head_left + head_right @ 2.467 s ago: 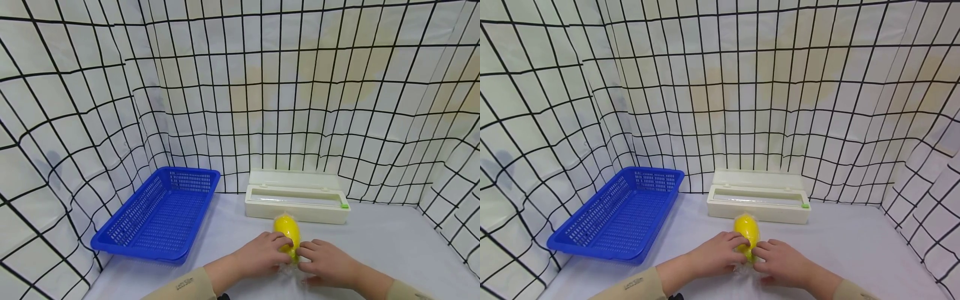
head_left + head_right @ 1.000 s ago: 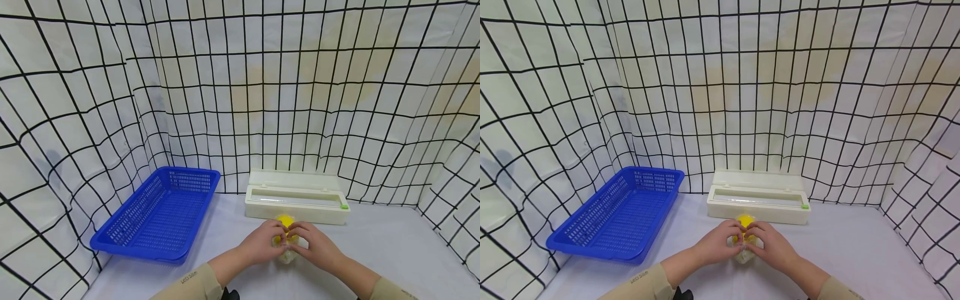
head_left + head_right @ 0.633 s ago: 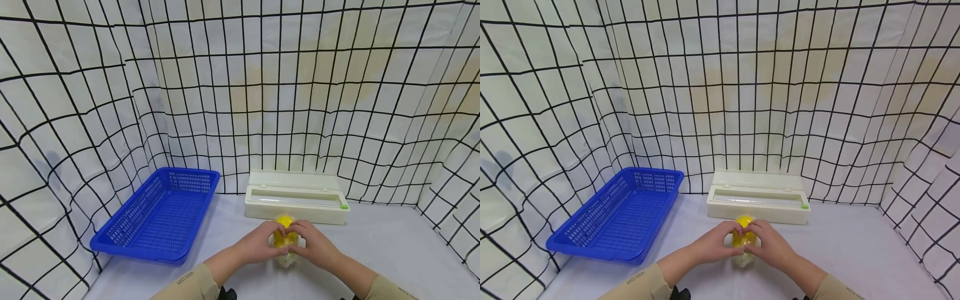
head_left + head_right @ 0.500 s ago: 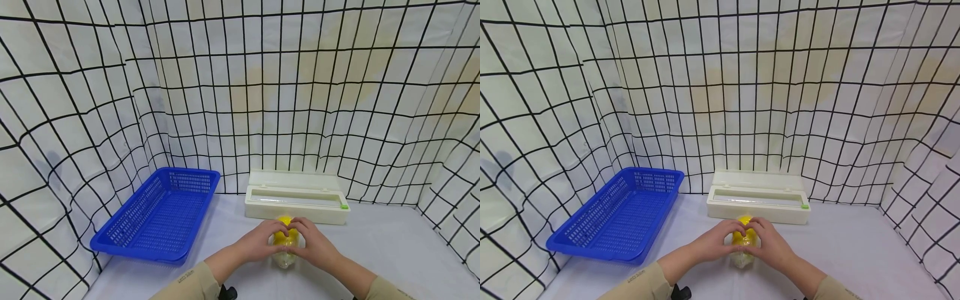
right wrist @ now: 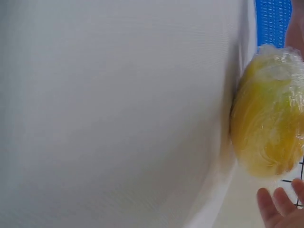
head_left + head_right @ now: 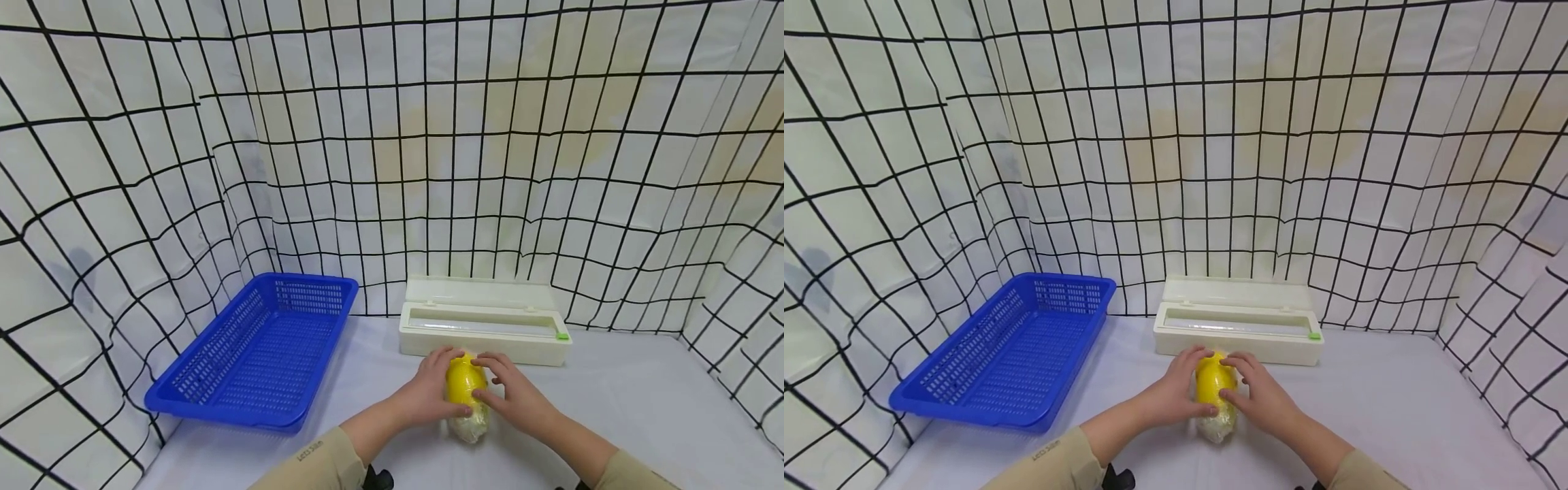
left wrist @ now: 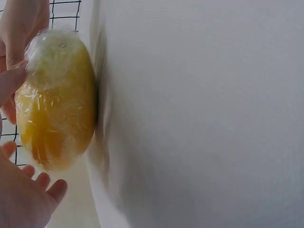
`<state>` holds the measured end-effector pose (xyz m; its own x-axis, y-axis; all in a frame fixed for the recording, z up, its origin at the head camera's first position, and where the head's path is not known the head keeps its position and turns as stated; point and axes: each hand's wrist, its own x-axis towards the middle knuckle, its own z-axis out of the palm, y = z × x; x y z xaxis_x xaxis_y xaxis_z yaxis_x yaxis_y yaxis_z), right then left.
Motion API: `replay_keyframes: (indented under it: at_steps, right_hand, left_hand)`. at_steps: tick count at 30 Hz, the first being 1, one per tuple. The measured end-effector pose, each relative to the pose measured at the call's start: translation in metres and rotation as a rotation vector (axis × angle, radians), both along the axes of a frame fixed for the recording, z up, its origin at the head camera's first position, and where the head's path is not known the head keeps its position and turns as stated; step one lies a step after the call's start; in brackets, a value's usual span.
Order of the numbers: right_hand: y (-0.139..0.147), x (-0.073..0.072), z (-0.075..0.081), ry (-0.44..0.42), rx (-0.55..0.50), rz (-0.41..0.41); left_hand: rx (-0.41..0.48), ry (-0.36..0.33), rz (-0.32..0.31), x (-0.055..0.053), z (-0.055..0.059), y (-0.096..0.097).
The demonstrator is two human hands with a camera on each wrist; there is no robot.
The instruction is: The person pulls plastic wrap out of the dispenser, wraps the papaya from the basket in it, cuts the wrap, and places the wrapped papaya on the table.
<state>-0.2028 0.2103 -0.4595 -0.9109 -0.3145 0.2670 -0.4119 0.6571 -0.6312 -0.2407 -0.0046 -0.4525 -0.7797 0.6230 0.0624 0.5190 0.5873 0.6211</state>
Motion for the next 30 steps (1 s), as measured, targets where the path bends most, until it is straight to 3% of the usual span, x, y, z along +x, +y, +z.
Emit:
replay_keyframes:
  at_steps: [5, 13, 18, 30]
  right_hand:
    - [-0.0024, -0.0012, -0.0006, -0.064, 0.029, -0.057]
    - [0.0034, 0.0021, -0.0041, -0.149, -0.047, -0.001]
    - [0.0064, -0.0018, -0.0081, -0.145, -0.042, 0.007]
    - [-0.0007, -0.0004, -0.0007, -0.154, -0.055, -0.019]
  left_hand:
    - [-0.010, -0.059, 0.051, -0.0004, -0.0035, 0.0018]
    - [-0.023, -0.073, 0.074, -0.0023, -0.0050, 0.0035]
    - [-0.026, -0.069, 0.085, -0.0020, -0.0039, 0.0050]
    - [-0.035, -0.045, 0.073, -0.0026, 0.0009, 0.0035]
